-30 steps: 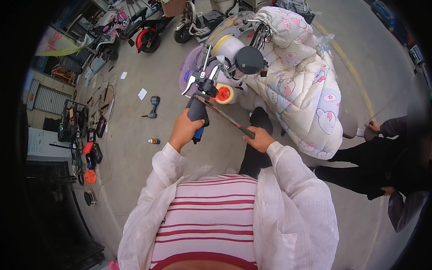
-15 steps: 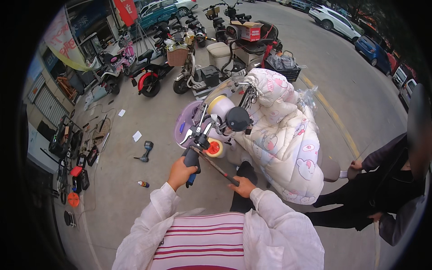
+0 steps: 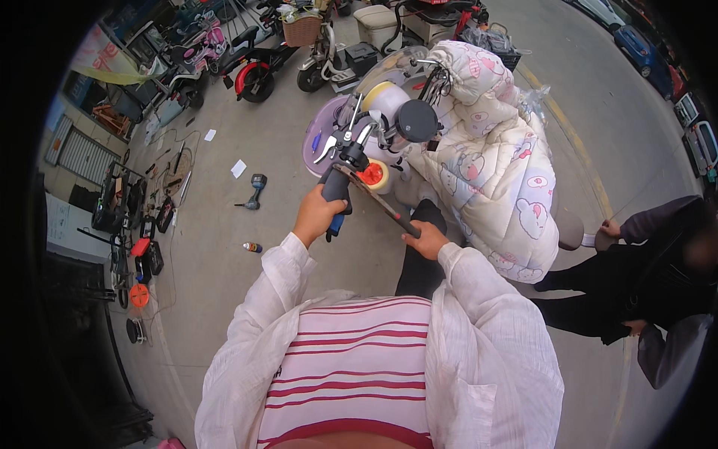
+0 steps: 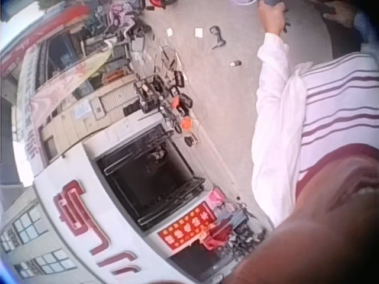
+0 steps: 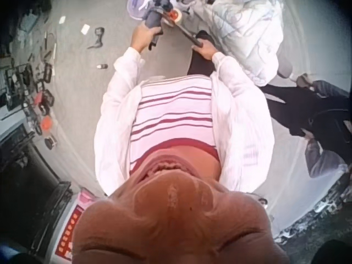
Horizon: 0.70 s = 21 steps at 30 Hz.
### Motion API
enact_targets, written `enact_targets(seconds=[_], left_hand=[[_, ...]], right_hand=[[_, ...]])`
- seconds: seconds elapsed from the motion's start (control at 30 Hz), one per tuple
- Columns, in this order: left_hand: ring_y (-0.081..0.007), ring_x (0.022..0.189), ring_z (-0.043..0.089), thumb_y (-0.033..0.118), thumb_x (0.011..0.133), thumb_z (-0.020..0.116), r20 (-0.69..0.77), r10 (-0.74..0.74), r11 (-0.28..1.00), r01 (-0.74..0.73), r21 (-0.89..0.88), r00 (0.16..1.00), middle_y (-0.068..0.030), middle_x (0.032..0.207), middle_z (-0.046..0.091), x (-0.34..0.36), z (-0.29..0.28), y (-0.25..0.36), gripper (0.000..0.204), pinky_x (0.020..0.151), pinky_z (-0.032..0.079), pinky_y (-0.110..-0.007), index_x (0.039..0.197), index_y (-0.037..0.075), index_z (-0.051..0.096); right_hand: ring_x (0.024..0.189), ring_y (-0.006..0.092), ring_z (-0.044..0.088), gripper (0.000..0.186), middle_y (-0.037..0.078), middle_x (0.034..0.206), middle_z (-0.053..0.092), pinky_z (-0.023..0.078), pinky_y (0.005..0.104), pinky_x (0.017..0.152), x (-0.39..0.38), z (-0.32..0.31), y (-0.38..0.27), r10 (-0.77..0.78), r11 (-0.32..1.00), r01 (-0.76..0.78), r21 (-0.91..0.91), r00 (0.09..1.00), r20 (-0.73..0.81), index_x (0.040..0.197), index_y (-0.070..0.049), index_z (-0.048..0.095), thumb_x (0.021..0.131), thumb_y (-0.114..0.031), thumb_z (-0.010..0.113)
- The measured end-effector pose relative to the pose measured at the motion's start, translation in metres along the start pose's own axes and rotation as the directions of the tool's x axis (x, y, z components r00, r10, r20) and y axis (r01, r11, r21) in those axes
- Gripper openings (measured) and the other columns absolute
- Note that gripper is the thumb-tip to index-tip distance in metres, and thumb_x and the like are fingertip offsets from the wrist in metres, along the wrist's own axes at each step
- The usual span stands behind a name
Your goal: The person uses pliers to remove a handlebar grip from an electric scooter. They repeatedly squeeze the pliers around the grip and pull it off the handlebar. The grip is removed and placed in a nearby bucket.
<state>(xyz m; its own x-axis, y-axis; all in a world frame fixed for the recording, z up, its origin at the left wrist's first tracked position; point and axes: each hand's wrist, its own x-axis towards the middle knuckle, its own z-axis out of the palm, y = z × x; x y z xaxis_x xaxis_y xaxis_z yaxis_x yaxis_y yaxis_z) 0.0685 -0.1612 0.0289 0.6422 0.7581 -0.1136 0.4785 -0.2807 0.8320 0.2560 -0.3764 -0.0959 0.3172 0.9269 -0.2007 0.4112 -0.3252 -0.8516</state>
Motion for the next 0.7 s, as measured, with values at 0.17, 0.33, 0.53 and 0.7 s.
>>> enact_targets(seconds=[0.17,0.33,0.53,0.7], left_hand=[[-0.0298,0.071,0.064,0.024,0.070,0.072,0.028,-0.022,1.000,0.022,0.006,0.999,-0.0189,0.083,0.066,0.001,-0.001,-0.003,0.043,0.066,0.050,-0.038,0.098,-0.006,0.059],[-0.0283,0.070,0.064,0.025,0.071,0.071,0.024,-0.001,1.000,0.000,0.015,1.000,-0.0177,0.082,0.066,0.001,-0.004,0.000,0.042,0.065,0.050,-0.037,0.096,-0.006,0.059],[-0.0256,0.068,0.063,0.027,0.071,0.072,0.049,0.014,1.000,-0.014,0.002,0.999,-0.0157,0.080,0.065,0.007,0.000,-0.006,0.043,0.064,0.050,-0.035,0.095,-0.006,0.059],[-0.0243,0.067,0.063,0.031,0.071,0.072,0.068,-0.020,1.000,0.019,0.018,0.997,-0.0149,0.078,0.065,0.010,-0.001,-0.013,0.045,0.062,0.050,-0.035,0.094,-0.005,0.060]], right_hand=[[0.072,0.0313,0.054,0.030,0.017,0.075,0.056,0.043,0.0399,0.072,-0.001,0.002,-0.002,0.000,1.000,-0.001,0.017,1.000,0.012,0.089,-0.001,0.057,0.087,-0.030,0.063],[0.069,0.0324,0.050,0.029,0.016,0.073,0.053,0.042,0.0404,0.069,0.004,0.008,0.003,-0.028,0.999,0.027,0.024,1.000,0.006,0.086,-0.001,0.055,0.087,-0.029,0.063],[0.070,0.0296,0.049,0.029,0.014,0.075,0.053,0.041,0.0393,0.070,0.004,0.004,0.000,0.005,1.000,-0.005,0.021,1.000,0.021,0.086,-0.002,0.055,0.087,-0.030,0.061],[0.067,0.0233,0.045,0.027,0.010,0.069,0.048,0.039,0.0355,0.068,0.007,0.009,-0.001,0.053,0.996,-0.055,0.070,0.998,0.031,0.087,-0.003,0.055,0.088,-0.029,0.061]])
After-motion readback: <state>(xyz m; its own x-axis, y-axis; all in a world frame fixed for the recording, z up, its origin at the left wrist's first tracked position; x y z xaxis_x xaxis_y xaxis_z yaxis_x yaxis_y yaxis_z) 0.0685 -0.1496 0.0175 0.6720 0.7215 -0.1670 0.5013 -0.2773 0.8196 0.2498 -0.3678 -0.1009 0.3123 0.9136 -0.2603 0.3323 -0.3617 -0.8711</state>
